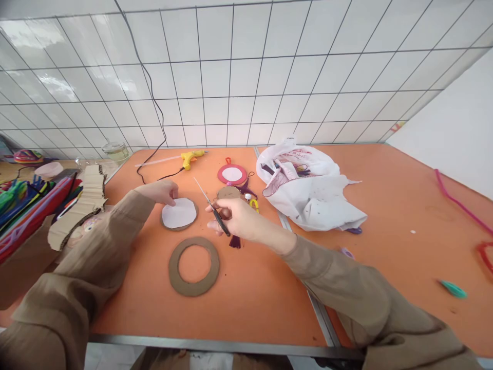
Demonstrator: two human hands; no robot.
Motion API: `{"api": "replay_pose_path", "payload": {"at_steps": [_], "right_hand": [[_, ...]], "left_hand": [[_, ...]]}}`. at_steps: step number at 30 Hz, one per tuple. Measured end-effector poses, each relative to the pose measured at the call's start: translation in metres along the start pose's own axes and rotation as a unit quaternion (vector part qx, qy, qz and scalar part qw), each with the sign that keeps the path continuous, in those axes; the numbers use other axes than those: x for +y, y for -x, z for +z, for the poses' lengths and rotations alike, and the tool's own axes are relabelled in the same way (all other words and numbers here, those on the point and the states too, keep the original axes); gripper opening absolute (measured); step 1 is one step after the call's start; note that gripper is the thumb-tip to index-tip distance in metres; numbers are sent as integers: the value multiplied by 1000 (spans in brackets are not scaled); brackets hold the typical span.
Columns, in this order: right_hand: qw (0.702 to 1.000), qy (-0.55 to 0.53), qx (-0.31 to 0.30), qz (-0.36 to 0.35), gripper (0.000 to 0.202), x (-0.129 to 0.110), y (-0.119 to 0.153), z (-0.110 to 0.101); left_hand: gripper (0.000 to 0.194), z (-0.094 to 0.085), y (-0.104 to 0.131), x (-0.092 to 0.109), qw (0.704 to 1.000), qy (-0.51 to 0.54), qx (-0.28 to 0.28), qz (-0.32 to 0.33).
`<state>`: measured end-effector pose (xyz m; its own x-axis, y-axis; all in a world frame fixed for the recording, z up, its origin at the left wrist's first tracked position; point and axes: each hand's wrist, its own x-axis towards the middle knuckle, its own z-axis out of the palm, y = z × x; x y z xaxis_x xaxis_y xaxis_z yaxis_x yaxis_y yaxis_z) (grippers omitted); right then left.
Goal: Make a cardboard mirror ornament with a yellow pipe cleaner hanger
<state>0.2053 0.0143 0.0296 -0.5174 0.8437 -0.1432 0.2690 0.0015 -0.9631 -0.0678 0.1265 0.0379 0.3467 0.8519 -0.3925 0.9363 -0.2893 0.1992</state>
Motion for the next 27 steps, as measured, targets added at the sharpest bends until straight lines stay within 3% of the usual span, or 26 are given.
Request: {"api": "replay_pose_path", "payload": {"at_steps": [8,15,19,27], "right_hand": [[999,-6,16,-30,37,8,-4,-3],[999,-17,34,6,41,3,-7,1],[999,-13,40,18,45,-1,-7,3],[999,-29,40,9,43,8,-10,1]], "left_hand": [[23,-7,10,3,986,132,-95,38],[45,-10,13,3,956,242,-136,96],[47,-7,11,3,932,301,-175,101],[34,8,6,20,916,359,-161,82]]}}
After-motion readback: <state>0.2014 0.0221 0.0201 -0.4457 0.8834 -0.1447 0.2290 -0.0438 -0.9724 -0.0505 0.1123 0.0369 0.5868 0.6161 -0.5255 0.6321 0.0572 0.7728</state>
